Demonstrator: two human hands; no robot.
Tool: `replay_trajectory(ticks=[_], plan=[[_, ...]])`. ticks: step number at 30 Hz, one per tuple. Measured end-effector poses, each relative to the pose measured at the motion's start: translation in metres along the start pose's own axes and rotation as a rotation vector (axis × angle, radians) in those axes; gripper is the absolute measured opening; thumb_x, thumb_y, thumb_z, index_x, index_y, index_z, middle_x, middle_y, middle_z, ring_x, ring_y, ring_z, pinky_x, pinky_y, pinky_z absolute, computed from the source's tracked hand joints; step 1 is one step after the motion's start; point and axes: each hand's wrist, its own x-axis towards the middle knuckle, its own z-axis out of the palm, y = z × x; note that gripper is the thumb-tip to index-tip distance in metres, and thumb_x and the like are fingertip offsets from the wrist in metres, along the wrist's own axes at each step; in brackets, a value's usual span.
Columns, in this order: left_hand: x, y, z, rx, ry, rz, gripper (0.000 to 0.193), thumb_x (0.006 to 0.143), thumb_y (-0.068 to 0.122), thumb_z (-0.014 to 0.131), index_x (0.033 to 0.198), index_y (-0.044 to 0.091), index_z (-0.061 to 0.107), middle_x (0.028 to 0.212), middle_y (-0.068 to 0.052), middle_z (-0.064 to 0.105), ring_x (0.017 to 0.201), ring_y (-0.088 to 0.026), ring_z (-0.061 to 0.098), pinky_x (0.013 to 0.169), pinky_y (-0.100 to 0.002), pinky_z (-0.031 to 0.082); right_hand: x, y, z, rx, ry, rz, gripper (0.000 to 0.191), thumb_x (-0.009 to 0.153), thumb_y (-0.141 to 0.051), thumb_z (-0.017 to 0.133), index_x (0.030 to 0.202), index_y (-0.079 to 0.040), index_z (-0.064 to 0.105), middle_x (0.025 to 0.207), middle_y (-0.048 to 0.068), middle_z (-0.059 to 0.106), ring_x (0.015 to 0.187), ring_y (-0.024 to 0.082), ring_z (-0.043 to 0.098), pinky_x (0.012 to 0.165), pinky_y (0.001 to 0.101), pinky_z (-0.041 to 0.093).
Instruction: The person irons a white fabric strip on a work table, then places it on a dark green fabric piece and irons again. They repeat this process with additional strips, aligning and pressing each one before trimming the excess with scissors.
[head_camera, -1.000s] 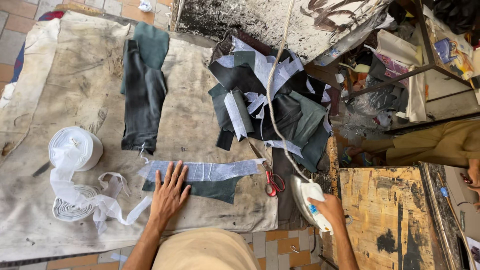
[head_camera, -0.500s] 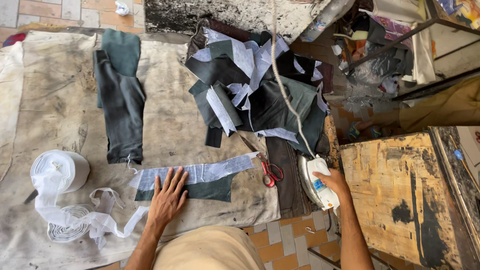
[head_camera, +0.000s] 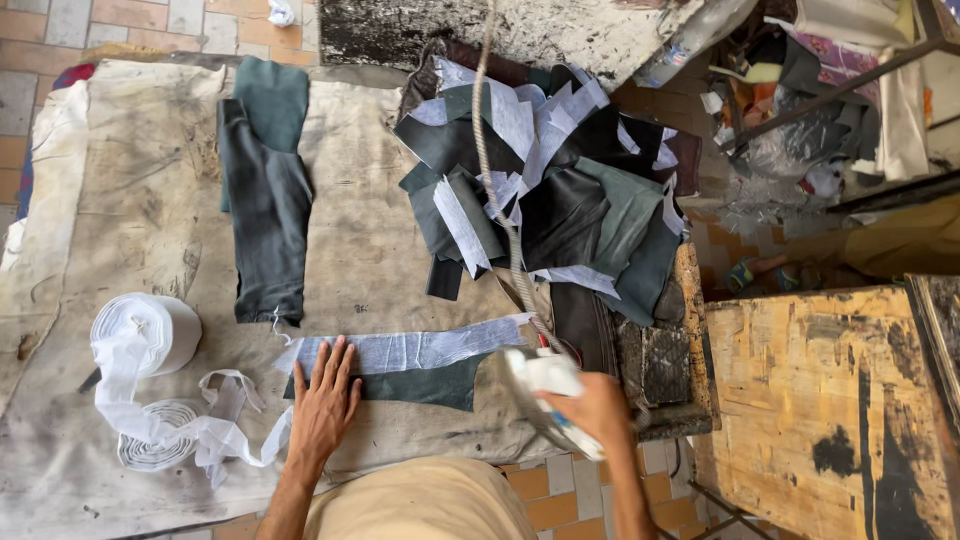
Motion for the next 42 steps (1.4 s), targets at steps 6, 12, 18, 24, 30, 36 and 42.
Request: replay_trajectory(ticks=[6, 12, 18, 24, 30, 36, 42], plan=[[0.001, -0.006, 0.004, -0.025, -0.055, -0.032, 0.058, 0.097, 0.028, 0.049, 0.153, 0.014, 0.039, 0.164, 0.002, 0.033, 0.153, -0.021, 0.028, 0.124, -0.057, 0.019, 0.011, -0.120, 0.064, -0.050, -0.098, -0.476, 0.049, 0.063, -0.044, 0.090, 0.097, -0.010, 0.082, 0.086, 0.016, 0.077, 0.078, 0.030, 0.076, 0.073, 0.0409, 0.059], [0.001, -0.024, 0.004, -0.054, -0.029, -0.072, 0.055, 0.097, 0.023, 0.048, 0.150, 0.011, 0.043, 0.165, 0.002, 0.034, 0.152, -0.018, 0.031, 0.126, -0.048, 0.021, 0.037, -0.182, 0.101, -0.216, -0.223, -0.502, 0.040, 0.070, -0.040, 0.088, 0.090, -0.006, 0.081, 0.086, 0.022, 0.075, 0.083, 0.037, 0.073, 0.079, 0.0439, 0.057], [0.004, -0.037, 0.011, -0.064, -0.060, -0.117, 0.056, 0.091, 0.027, 0.050, 0.144, 0.009, 0.051, 0.163, 0.000, 0.035, 0.151, -0.017, 0.031, 0.126, -0.045, 0.021, 0.080, -0.177, 0.115, -0.168, -0.666, -0.395, 0.040, 0.068, -0.032, 0.086, 0.092, -0.001, 0.078, 0.086, 0.021, 0.076, 0.079, 0.032, 0.075, 0.074, 0.0402, 0.058], [0.007, -0.050, 0.022, -0.067, -0.130, -0.126, 0.057, 0.090, 0.030, 0.053, 0.143, 0.010, 0.053, 0.163, 0.000, 0.035, 0.150, -0.018, 0.032, 0.125, -0.046, 0.021, 0.095, -0.167, 0.126, -0.073, -0.711, -0.464, 0.028, 0.070, -0.020, 0.079, 0.084, 0.003, 0.076, 0.078, 0.022, 0.074, 0.071, 0.029, 0.076, 0.066, 0.0384, 0.058], [0.009, -0.057, 0.028, -0.062, -0.158, -0.128, 0.058, 0.088, 0.030, 0.056, 0.143, 0.010, 0.055, 0.162, 0.001, 0.037, 0.149, -0.018, 0.033, 0.124, -0.046, 0.023, 0.091, -0.163, 0.129, -0.141, -0.590, -0.545, 0.023, 0.065, -0.016, 0.076, 0.072, 0.005, 0.072, 0.068, 0.027, 0.066, 0.061, 0.036, 0.072, 0.059, 0.0402, 0.057], [0.012, -0.060, 0.030, -0.080, -0.144, -0.124, 0.058, 0.089, 0.029, 0.056, 0.143, 0.009, 0.056, 0.161, 0.001, 0.039, 0.148, -0.019, 0.035, 0.123, -0.047, 0.024, 0.084, -0.159, 0.134, -0.116, -0.411, -0.693, 0.018, 0.067, -0.017, 0.076, 0.063, -0.001, 0.068, 0.062, 0.022, 0.065, 0.060, 0.042, 0.066, 0.055, 0.0442, 0.055], [0.013, -0.054, 0.029, -0.077, -0.158, -0.149, 0.055, 0.088, 0.028, 0.057, 0.140, 0.010, 0.059, 0.161, 0.000, 0.042, 0.148, -0.019, 0.039, 0.123, -0.047, 0.027, 0.080, -0.152, 0.136, -0.089, -0.312, -0.713, 0.018, 0.071, -0.019, 0.076, 0.064, -0.003, 0.069, 0.062, 0.020, 0.065, 0.058, 0.039, 0.067, 0.053, 0.0449, 0.054]])
